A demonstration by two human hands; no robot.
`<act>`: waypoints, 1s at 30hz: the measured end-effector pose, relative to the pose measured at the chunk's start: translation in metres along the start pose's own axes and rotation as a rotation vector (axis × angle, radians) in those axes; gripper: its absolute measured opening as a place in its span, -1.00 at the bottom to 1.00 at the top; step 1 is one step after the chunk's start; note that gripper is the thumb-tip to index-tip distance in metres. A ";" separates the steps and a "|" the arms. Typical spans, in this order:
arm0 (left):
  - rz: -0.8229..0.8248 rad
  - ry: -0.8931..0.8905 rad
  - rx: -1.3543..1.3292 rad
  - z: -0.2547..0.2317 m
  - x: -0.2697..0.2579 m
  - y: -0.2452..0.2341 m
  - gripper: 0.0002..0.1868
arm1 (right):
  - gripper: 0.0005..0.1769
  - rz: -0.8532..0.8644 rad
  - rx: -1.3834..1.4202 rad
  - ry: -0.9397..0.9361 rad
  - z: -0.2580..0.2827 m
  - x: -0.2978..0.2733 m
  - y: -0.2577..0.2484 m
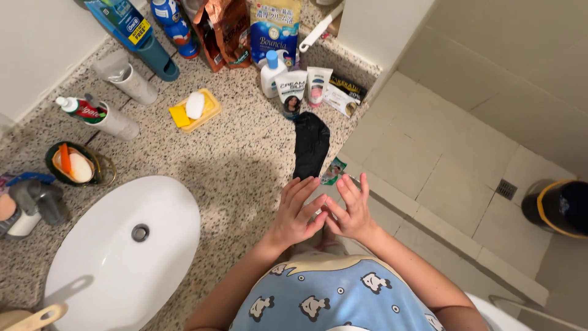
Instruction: Organizing and checking various skincare and toiletry products on a bathroom counter.
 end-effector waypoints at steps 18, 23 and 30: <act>-0.160 -0.191 0.205 0.084 0.065 0.070 -0.43 | -0.17 0.208 0.398 -0.181 -0.159 0.054 0.063; -0.177 -0.241 0.234 0.107 0.065 0.063 -0.44 | -0.13 0.203 0.452 -0.201 -0.165 0.064 0.091; -0.158 -0.260 0.190 0.147 0.068 0.053 -0.45 | -0.16 0.201 0.456 -0.158 -0.172 0.084 0.117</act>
Point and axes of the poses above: each hand's wrist, its own x-axis towards the middle knuckle, its own y-axis out of the palm, z = x × y, the point moved 7 cm from there along x, towards the middle knuckle, and after that the axes turned 1 degree about -z, right-handed, at the moved point
